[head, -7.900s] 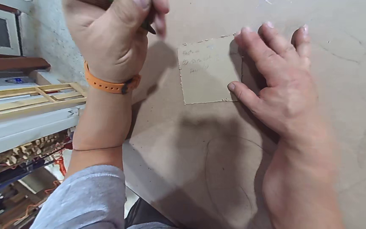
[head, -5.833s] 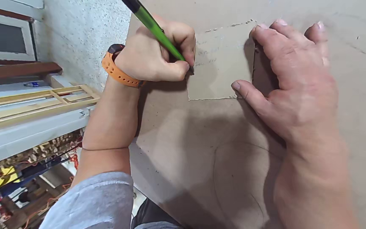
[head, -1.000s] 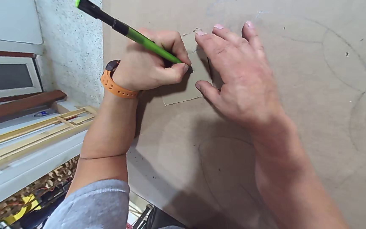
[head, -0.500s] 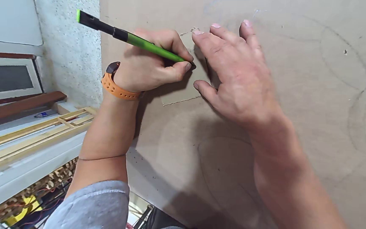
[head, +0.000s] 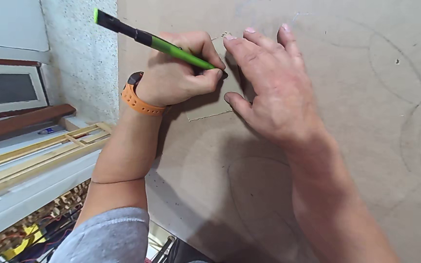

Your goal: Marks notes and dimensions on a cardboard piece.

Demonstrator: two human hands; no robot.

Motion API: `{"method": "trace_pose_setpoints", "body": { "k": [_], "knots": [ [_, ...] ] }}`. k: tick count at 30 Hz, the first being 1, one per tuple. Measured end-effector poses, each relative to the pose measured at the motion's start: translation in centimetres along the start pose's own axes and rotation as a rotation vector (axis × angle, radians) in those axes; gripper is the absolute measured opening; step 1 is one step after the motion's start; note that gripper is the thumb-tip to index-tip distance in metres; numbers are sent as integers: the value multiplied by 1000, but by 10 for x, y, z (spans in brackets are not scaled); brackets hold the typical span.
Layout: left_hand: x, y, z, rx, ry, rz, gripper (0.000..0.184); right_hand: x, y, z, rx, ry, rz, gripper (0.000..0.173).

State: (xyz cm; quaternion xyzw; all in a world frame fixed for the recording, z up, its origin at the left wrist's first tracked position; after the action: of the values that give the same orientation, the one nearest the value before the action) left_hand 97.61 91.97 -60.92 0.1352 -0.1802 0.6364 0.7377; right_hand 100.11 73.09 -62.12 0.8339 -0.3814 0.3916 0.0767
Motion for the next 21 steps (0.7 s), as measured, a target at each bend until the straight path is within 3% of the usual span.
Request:
{"method": "trace_pose_setpoints", "body": {
  "k": [10, 15, 18, 21],
  "knots": [
    [-3, -2, 4, 9, -10, 0, 12, 2, -3, 2, 7, 4, -8, 71],
    [17, 11, -2, 12, 285, 64, 23, 5, -4, 0, 15, 30, -38, 72],
    [34, 74, 19, 2, 311, 189, 28, 5, -2, 1, 28, 45, -29, 68],
    [49, 185, 45, 20, 252, 382, 19, 3, -4, 7, 15, 26, 47, 57]
  ]
}}
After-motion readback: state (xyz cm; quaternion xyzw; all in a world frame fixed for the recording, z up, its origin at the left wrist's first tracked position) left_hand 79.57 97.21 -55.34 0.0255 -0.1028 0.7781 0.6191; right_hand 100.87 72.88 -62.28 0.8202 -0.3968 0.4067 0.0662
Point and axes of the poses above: each hand's wrist, its own y-axis away from the middle knuckle, its own x-axis out of the back of the hand, z = x × y, the point moved 4 cm from there along -y, towards the middle knuckle, and after that the axes turned 4 degrees about z, right-handed, at the moved point
